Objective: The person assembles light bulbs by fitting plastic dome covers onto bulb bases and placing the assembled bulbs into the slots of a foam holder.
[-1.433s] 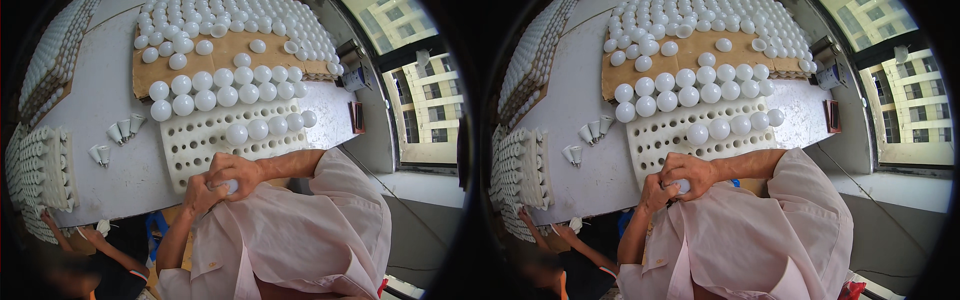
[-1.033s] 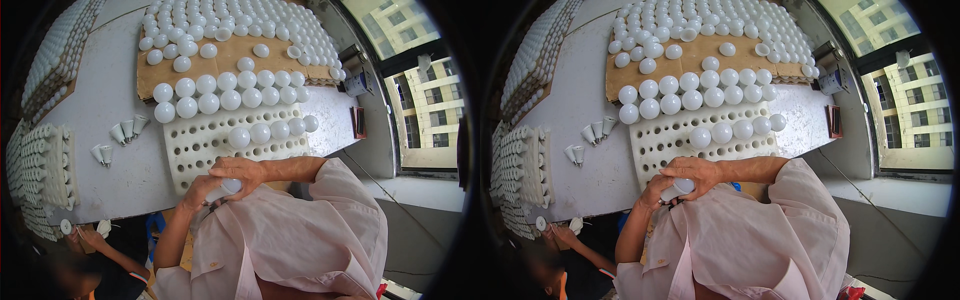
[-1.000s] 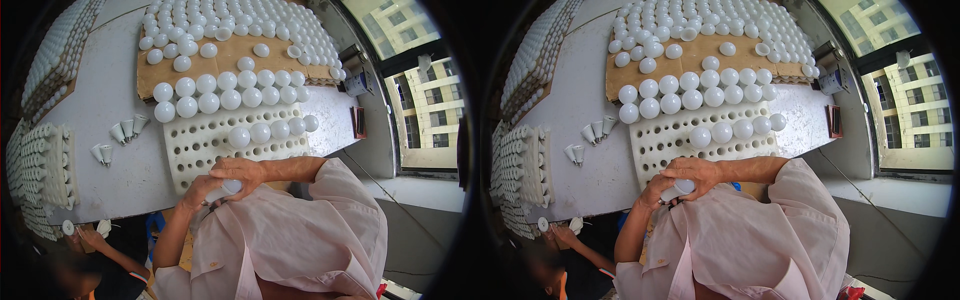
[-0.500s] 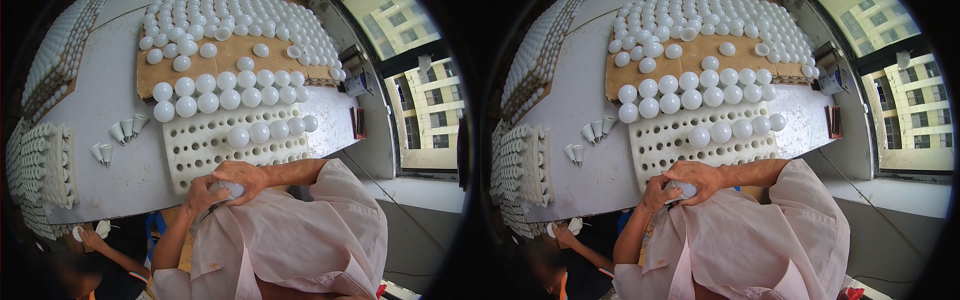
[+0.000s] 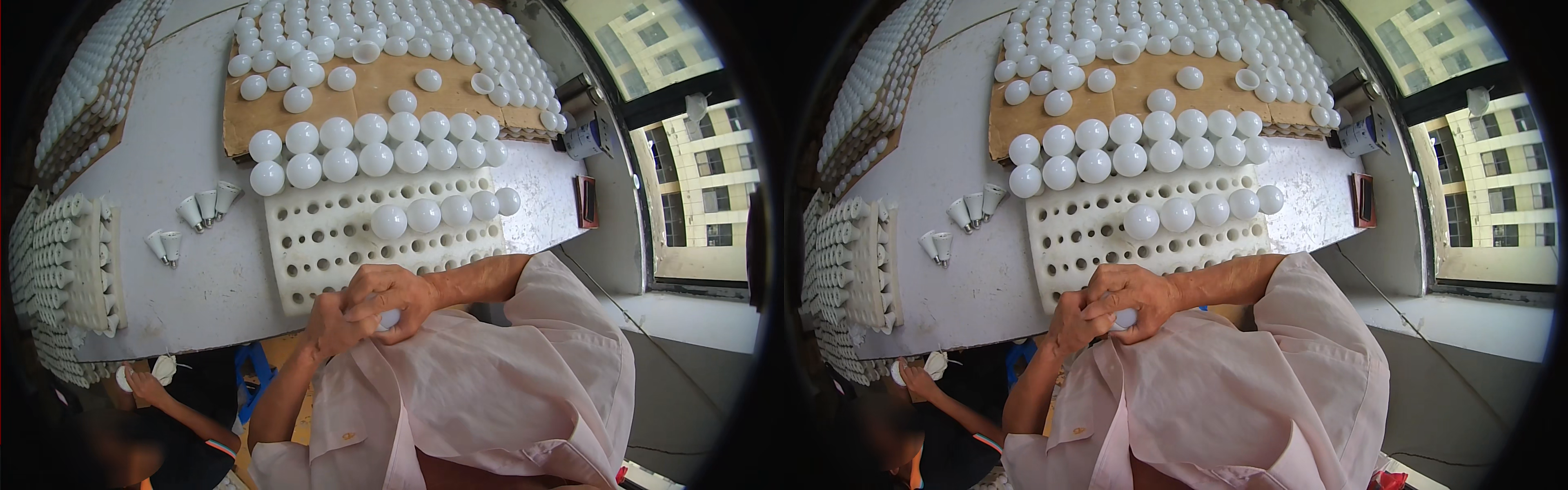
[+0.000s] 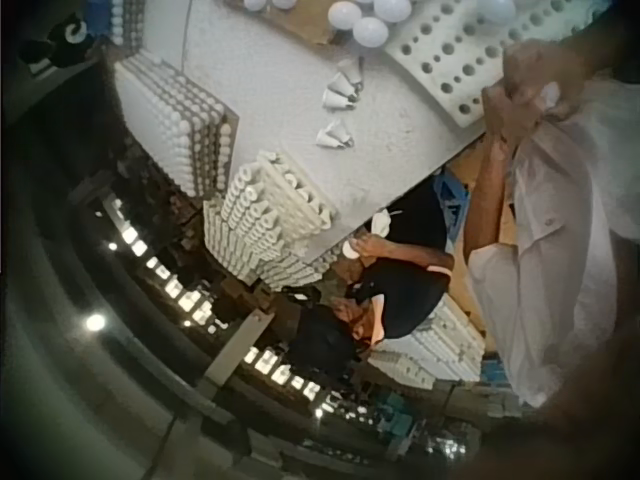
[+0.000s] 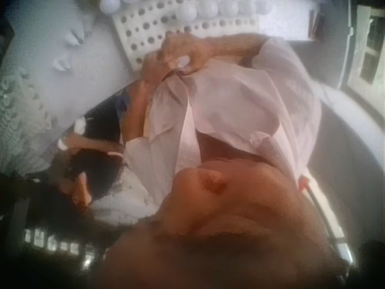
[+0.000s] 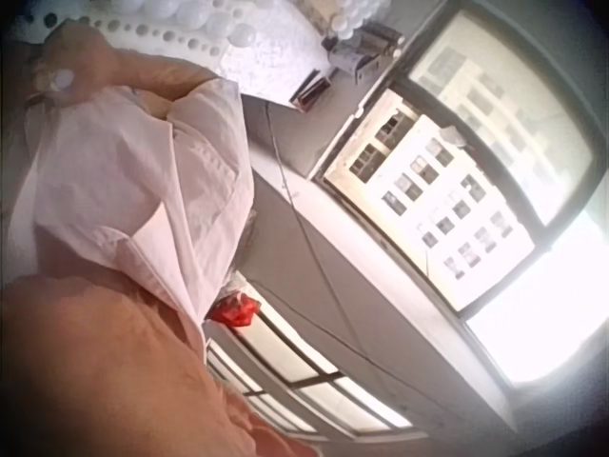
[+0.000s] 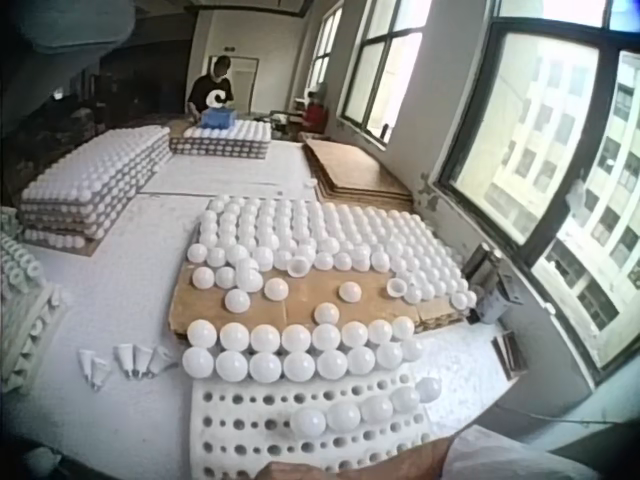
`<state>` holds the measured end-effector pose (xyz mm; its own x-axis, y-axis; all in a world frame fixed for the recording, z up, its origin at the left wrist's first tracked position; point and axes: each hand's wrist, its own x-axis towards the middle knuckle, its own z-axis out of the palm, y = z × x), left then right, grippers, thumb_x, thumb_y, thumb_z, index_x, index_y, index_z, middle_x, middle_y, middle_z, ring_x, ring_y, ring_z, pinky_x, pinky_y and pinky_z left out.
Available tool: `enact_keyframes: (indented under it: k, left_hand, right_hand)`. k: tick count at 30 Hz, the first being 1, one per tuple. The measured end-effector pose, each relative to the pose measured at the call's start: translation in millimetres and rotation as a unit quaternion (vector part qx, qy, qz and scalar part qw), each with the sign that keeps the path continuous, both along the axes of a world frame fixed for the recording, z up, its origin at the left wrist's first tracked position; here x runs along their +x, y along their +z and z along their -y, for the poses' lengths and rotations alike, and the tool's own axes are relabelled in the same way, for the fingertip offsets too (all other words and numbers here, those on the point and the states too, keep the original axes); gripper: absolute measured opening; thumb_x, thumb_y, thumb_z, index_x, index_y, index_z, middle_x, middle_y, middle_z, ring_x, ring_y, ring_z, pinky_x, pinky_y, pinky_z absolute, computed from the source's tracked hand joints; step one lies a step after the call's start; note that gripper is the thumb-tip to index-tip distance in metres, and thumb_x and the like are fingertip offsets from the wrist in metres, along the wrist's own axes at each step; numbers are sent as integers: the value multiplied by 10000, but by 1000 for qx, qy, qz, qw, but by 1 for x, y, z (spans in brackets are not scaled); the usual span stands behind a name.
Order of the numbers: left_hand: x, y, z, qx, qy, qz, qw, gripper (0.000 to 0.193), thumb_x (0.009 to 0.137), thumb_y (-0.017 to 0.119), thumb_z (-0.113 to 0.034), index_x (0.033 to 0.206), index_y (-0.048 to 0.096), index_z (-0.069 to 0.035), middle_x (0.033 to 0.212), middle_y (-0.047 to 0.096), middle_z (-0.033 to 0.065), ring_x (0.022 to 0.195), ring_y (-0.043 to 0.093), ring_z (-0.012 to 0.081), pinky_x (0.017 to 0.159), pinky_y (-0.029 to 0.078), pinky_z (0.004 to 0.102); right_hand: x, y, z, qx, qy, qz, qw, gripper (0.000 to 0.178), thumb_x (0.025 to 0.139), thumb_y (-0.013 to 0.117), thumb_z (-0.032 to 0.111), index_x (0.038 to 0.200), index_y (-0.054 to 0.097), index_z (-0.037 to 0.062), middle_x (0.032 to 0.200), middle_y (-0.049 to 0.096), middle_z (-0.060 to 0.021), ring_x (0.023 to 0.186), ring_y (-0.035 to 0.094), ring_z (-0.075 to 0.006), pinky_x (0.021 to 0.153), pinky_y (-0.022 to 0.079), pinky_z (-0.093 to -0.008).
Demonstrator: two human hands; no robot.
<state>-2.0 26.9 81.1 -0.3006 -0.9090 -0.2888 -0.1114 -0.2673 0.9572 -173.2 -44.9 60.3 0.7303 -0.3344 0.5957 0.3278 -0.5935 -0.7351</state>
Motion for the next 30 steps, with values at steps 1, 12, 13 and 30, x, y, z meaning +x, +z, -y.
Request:
enact_keyframes:
  k: [1,12,13,30]
  left_hand:
    - [-2,6,-3,-22,5,18,1000,305,719,665,-197,840,647,82,667,656,127,650,649,157,588,511,310]
    - [-5,16,17,-133,47,159,977,445,652,732,-310,879,655,65,726,673,185,655,681,267,610,537,352]
    - [-6,17,16,-143,37,195,970,494,643,734,-317,919,643,83,754,676,204,683,689,281,624,539,359]
    - [13,-23,14,71,3,-39,997,493,794,725,-351,1009,649,86,724,666,109,575,637,134,491,501,225]
  right_hand:
    - [-1,2,-2,9,1,7,1000,510,624,719,68,1128,641,65,988,578,-72,847,570,-248,741,494,-357]
    - [-3,-2,14,15,-62,-1,998,767,633,738,76,1338,441,32,1037,559,-130,897,552,-297,816,461,-386]
    - [-4,-4,11,17,-71,-10,997,776,641,740,74,1350,429,32,1058,556,-135,916,552,-298,826,456,-389]
    - [-2,-1,13,12,-58,-65,996,760,641,850,151,1289,472,25,1113,584,-148,1005,586,-303,852,480,-391]
